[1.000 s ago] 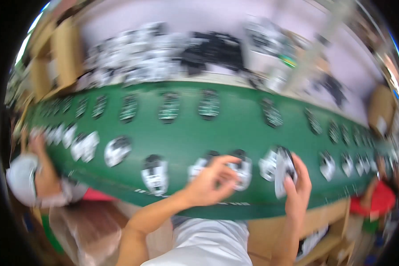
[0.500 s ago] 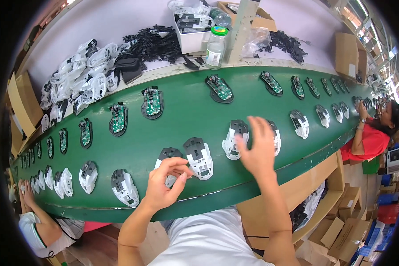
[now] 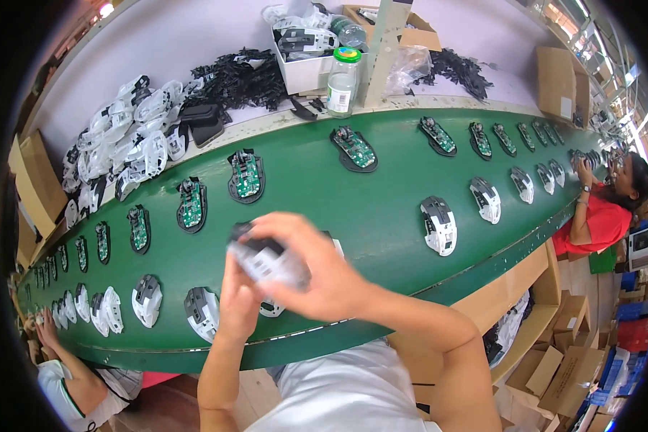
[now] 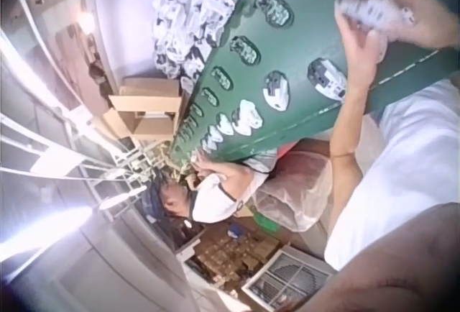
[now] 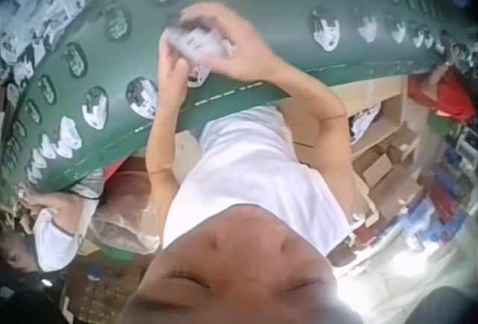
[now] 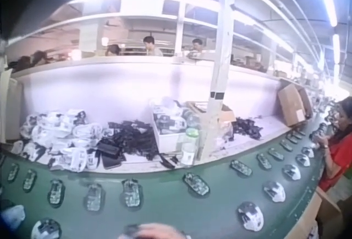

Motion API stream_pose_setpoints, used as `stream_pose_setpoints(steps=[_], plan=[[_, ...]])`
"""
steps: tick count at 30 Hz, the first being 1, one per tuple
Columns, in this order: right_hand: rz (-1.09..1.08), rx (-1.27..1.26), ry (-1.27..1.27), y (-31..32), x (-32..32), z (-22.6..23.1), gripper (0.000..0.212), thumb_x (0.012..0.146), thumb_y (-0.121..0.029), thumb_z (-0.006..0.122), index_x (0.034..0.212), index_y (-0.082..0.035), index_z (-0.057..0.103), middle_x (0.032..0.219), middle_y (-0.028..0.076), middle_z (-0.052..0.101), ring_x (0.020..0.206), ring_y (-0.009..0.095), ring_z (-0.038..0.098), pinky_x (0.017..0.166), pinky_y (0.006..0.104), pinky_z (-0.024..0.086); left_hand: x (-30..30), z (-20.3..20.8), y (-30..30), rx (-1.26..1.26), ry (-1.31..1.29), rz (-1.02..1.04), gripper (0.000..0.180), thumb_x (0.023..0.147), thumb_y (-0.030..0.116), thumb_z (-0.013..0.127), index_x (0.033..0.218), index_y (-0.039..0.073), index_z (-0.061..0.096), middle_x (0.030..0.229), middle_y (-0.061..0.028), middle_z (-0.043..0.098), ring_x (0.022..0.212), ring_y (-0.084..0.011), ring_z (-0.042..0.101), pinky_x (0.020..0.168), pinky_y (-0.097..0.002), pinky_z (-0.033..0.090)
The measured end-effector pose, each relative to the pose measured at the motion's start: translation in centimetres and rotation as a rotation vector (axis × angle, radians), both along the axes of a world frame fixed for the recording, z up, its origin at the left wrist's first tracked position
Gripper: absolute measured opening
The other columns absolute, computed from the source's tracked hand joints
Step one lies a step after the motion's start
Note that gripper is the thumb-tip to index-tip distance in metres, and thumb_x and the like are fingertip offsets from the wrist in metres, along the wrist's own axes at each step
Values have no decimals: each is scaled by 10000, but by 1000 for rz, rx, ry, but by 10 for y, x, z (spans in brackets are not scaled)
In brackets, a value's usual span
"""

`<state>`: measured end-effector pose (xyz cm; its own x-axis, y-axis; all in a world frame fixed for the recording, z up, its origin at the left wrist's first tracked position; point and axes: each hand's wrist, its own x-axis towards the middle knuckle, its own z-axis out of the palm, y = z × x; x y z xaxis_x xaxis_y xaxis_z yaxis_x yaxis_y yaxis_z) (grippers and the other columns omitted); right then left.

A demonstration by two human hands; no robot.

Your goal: The person assembles computer mouse casings by picking up small plastic components and fitting them into mouse shells by hand along an assembly line.

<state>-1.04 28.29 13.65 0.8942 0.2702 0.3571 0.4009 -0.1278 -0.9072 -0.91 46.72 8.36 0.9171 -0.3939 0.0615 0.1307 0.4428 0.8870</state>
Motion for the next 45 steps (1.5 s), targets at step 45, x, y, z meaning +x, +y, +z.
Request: stream_pose_setpoints(steps=[45], plan=[[-219,209,377,24,-3,-1,277,886,0,573,1162,28,575,1051,48,640,906,84,602,808,242,500,6,24,18,229,-345,151,750,716,67,749,1377,52,395,1166,-104,516,1083,-178,538,942,-308,436]])
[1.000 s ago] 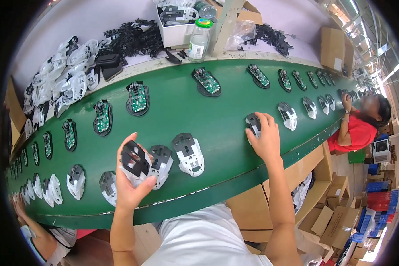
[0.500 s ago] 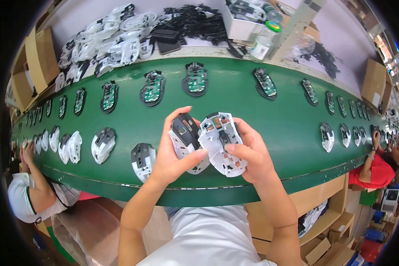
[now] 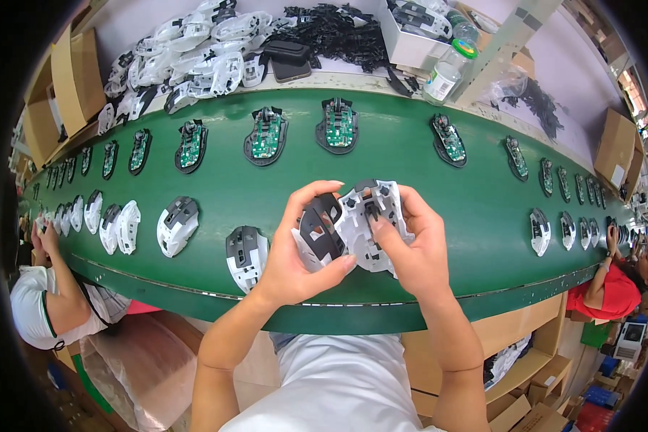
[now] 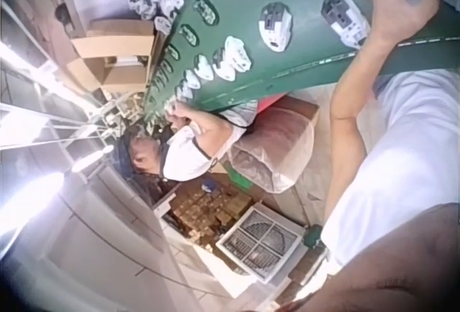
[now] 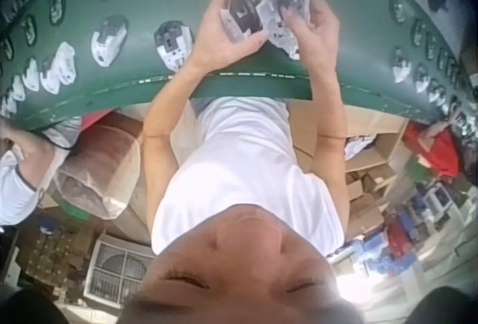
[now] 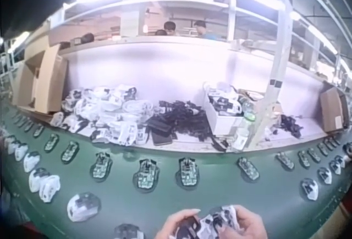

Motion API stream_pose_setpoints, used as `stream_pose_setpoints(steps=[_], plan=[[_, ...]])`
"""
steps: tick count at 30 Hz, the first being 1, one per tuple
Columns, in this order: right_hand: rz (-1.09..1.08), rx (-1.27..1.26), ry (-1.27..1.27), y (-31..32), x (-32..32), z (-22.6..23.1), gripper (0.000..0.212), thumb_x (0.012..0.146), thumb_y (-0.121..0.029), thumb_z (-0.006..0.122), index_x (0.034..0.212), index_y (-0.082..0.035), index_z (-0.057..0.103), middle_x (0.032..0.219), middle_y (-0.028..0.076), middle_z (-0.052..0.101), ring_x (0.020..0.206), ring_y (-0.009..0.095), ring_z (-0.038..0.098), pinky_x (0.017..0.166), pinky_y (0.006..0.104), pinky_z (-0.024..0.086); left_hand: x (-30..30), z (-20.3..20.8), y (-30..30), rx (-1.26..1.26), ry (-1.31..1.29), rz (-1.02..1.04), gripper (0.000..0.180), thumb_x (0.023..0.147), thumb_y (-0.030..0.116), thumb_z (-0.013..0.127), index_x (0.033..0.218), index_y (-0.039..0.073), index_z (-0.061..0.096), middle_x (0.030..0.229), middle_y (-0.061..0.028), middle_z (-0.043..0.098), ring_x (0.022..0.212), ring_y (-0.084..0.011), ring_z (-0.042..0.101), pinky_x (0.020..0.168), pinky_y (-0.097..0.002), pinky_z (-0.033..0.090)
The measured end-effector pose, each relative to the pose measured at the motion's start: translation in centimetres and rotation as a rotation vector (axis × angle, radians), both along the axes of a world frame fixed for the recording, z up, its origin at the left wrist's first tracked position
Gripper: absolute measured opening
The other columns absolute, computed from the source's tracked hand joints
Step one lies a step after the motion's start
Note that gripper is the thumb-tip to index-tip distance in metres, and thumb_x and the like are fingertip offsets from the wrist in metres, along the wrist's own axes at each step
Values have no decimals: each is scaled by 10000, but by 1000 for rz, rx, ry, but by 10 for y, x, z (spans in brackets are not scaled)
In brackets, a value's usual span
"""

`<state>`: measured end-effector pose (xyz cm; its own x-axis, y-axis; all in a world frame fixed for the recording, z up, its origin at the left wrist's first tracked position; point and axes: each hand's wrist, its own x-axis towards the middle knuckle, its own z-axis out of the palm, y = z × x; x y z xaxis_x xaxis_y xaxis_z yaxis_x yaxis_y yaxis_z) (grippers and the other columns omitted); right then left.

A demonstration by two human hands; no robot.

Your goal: The person assembles computer mouse casings by picking up small plastic components and fitting them into mouse shells by hand along an assembly line.

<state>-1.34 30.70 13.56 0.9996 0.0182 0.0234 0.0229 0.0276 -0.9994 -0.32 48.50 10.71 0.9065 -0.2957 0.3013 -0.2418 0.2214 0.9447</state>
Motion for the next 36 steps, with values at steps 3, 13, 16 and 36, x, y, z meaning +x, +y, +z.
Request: stream_pose_setpoints(steps=[3,13,16,36], plan=[[11,37,9,1,0,1,283,883,-7,572,1165,23,572,1049,46,640,924,86,599,812,247,498,-1,3,0,63,-45,25,736,712,59,736,1369,46,406,1159,-113,527,1060,-186,556,927,-310,446],[-11,67,20,11,-1,-5,375,846,-34,588,1213,23,538,1052,52,628,975,94,583,866,264,464,1,1,4,98,-112,78,728,696,39,726,1358,68,422,1114,-106,557,954,-195,597,821,-303,486],[-39,3,-128,18,-3,-1,372,843,-33,575,1208,34,549,1050,57,632,959,93,584,857,263,471,0,1,6,91,-150,69,734,693,36,726,1360,69,421,1118,-111,547,947,-198,594,818,-302,483],[-17,-148,-123,23,7,4,425,849,-71,588,1256,48,568,1024,71,647,922,116,595,814,246,474,1,-3,10,111,-203,90,702,697,46,734,1334,48,439,1181,-117,518,1024,-224,555,856,-317,463]])
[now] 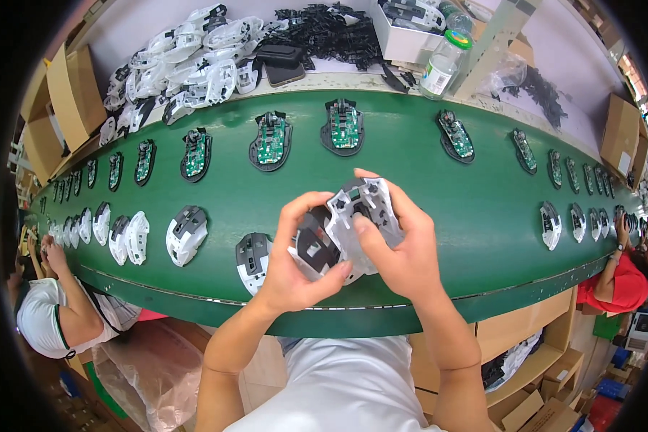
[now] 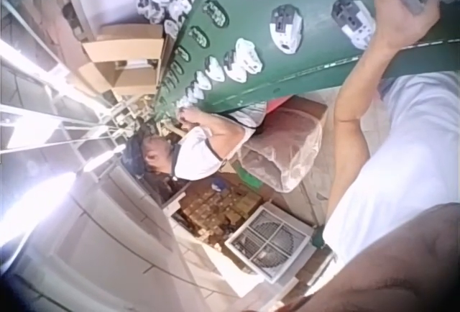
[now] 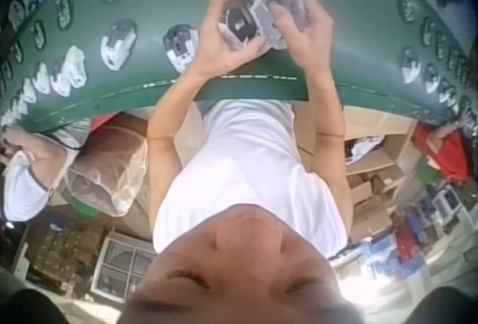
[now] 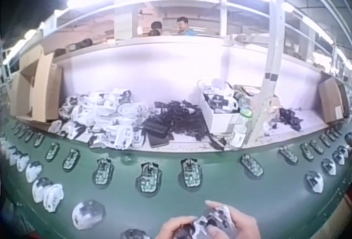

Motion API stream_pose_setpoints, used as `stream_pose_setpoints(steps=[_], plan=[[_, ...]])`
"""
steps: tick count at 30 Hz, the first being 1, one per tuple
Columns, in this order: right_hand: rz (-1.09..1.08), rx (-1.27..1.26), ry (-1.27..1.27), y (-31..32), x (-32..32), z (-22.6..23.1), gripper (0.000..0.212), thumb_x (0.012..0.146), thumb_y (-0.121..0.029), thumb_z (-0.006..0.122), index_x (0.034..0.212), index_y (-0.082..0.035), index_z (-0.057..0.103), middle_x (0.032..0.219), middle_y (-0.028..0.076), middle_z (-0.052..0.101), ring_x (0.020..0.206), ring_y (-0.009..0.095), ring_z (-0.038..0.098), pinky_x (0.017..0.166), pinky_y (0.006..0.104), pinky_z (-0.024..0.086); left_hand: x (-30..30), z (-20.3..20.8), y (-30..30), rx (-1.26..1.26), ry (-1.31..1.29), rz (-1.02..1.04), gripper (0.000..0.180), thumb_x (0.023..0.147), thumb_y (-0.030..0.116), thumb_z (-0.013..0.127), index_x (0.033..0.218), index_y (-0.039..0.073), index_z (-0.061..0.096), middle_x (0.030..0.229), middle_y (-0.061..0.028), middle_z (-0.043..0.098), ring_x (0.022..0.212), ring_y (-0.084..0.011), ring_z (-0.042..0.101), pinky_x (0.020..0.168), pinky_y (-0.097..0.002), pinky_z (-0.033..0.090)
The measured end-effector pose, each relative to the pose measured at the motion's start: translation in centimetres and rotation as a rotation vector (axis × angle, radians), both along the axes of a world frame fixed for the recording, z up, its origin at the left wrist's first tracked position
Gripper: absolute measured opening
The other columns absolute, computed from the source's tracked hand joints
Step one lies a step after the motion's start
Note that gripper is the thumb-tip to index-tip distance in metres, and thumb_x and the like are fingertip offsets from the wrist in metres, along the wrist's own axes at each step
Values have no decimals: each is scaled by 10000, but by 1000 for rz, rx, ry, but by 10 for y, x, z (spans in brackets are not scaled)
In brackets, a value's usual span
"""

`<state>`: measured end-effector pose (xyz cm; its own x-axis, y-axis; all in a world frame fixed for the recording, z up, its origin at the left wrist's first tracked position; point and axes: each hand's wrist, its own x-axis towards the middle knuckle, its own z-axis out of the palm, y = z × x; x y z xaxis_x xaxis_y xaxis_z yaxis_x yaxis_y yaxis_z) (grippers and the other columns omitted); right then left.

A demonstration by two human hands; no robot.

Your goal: The person assembles computer mouse casings by picking up small plastic components and fitting them into mouse shells by hand along an assembly line.

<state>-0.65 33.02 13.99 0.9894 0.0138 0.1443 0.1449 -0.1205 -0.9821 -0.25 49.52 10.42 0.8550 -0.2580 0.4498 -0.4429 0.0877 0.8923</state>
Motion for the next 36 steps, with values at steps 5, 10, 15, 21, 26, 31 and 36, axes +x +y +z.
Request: stream_pose_setpoints(steps=[5,10,15,21,26,31,36], plan=[[85,234,100,-3,5,-10,407,899,-146,633,1261,27,563,1061,56,648,963,107,598,842,249,475,1,2,4,-3,114,-22,702,701,41,733,1335,44,434,1164,-109,511,1011,-201,556,868,-312,461],[83,264,90,-6,3,-15,341,916,-174,648,1187,25,589,1043,42,654,946,93,600,835,249,480,-1,1,3,3,61,-21,697,703,37,729,1333,39,433,1165,-115,511,1007,-214,558,867,-313,460],[64,387,157,-4,4,-18,319,905,-164,663,1154,24,598,1019,39,658,914,85,598,815,245,480,-1,-2,3,15,47,-12,688,710,40,740,1328,36,436,1172,-124,512,1013,-223,559,868,-317,461],[298,959,348,-17,11,-29,414,970,-268,500,1234,51,517,1096,115,582,830,163,620,647,278,528,-2,-3,8,-129,178,-130,782,731,83,765,1385,28,339,1216,-137,503,1002,-183,574,831,-302,478],[693,1625,498,-30,19,-40,533,971,-321,458,1317,74,365,1063,204,506,686,280,627,481,318,515,2,-1,18,-213,193,-115,749,760,43,710,1394,21,310,1188,-171,505,961,-211,599,804,-320,502],[1039,1709,409,-23,22,-45,578,949,-373,506,1298,69,373,930,207,552,555,268,616,408,314,463,1,-1,20,-146,154,-139,749,758,26,707,1394,22,312,1194,-167,501,975,-200,599,805,-309,496],[959,1466,306,-33,20,-38,582,927,-372,531,1274,78,402,890,191,562,552,244,619,411,310,469,1,-1,19,-120,132,-140,738,758,1,696,1391,24,318,1192,-166,503,977,-196,596,804,-309,494]])
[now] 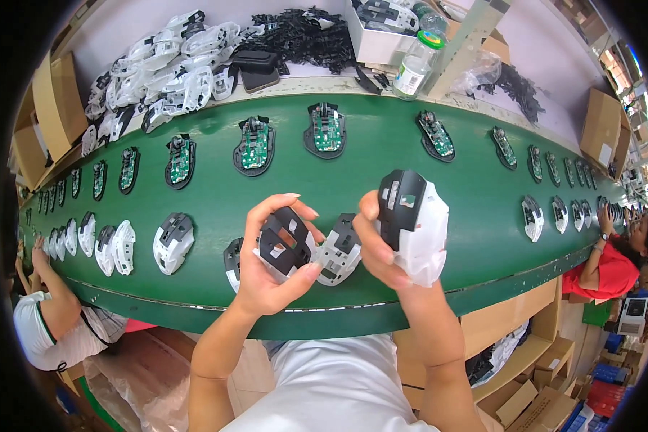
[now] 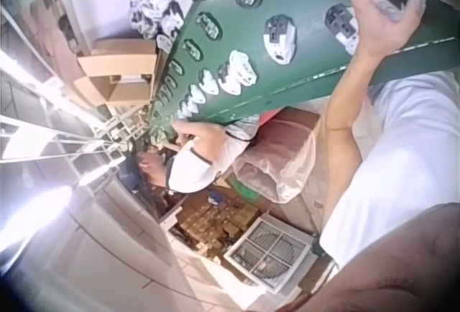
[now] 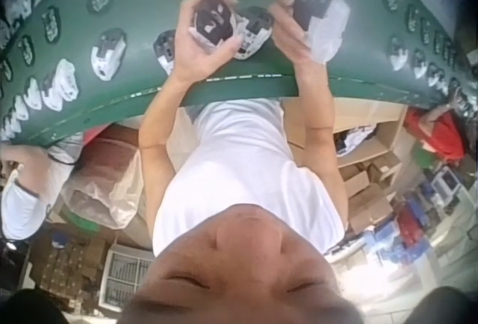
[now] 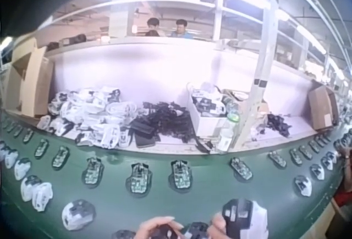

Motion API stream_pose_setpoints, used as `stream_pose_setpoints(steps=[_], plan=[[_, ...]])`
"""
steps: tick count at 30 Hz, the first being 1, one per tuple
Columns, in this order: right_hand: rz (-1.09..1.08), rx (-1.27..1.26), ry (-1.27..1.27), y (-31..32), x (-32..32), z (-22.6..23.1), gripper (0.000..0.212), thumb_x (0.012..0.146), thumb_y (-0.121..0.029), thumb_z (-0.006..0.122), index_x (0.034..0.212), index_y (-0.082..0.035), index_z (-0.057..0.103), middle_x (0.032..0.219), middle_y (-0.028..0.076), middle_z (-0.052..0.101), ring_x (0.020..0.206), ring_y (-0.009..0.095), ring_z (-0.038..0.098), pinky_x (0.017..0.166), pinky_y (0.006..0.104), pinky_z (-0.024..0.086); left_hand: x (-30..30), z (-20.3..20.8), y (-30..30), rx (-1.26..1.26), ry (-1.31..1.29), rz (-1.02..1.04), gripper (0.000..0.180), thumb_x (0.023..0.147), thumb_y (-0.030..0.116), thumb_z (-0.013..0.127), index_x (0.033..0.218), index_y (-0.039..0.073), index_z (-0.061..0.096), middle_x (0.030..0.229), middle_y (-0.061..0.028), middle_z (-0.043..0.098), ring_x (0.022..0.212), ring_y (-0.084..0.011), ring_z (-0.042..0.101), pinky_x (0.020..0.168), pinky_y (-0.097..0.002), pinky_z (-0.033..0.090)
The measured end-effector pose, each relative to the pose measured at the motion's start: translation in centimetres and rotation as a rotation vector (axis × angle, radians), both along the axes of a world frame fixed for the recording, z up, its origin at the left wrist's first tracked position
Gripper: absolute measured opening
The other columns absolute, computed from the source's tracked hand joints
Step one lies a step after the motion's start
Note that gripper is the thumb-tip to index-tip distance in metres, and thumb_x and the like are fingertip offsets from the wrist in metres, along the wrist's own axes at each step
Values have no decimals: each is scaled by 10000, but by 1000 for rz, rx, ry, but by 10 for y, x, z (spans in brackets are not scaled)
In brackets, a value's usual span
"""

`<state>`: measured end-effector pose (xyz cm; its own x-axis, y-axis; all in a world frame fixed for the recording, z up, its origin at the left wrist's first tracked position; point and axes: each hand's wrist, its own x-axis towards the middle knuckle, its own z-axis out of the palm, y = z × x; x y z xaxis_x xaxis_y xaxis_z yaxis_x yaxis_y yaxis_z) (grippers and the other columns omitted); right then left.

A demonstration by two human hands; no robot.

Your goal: The person assembles computer mouse casings by picking up small plastic components and fitting them into mouse shells by hand along an assembly line.

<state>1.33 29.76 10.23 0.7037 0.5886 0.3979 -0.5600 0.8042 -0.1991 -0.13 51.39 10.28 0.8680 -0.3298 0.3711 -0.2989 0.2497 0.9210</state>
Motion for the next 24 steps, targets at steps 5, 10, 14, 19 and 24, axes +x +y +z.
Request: stream_pose_setpoints(steps=[5,10,14,19,24], plan=[[-837,-1323,56,-67,-27,36,450,880,-273,668,1168,48,540,876,127,645,643,135,620,569,249,511,-1,1,4,-66,105,17,739,753,-4,692,1393,33,325,1193,-156,506,973,-193,594,818,-313,488],[-1113,-2752,-418,-196,-43,19,399,876,-273,655,1183,-34,562,938,100,664,800,235,663,652,365,540,-5,4,2,-53,145,-8,738,747,13,736,1383,53,364,1175,-110,499,990,-161,578,867,-297,500],[-997,-3347,-319,-206,-50,8,399,833,-245,669,1189,-91,574,1050,116,636,947,339,634,747,460,539,-3,0,2,-26,117,-9,733,750,-4,723,1383,45,357,1178,-118,497,986,-156,574,853,-289,499],[-1041,-3151,-508,-162,-69,-2,492,815,-230,692,1265,-96,544,1223,119,541,1063,340,557,828,450,527,-2,0,6,-19,159,4,750,750,-17,717,1394,47,338,1182,-126,496,988,-160,573,849,-295,496],[-1292,-3043,-689,-148,-72,-4,459,812,-187,693,1229,-51,560,1270,153,528,1091,362,545,930,442,465,1,-2,8,-139,273,-36,729,799,128,688,1421,50,316,1203,-145,505,987,-204,596,833,-336,517]])
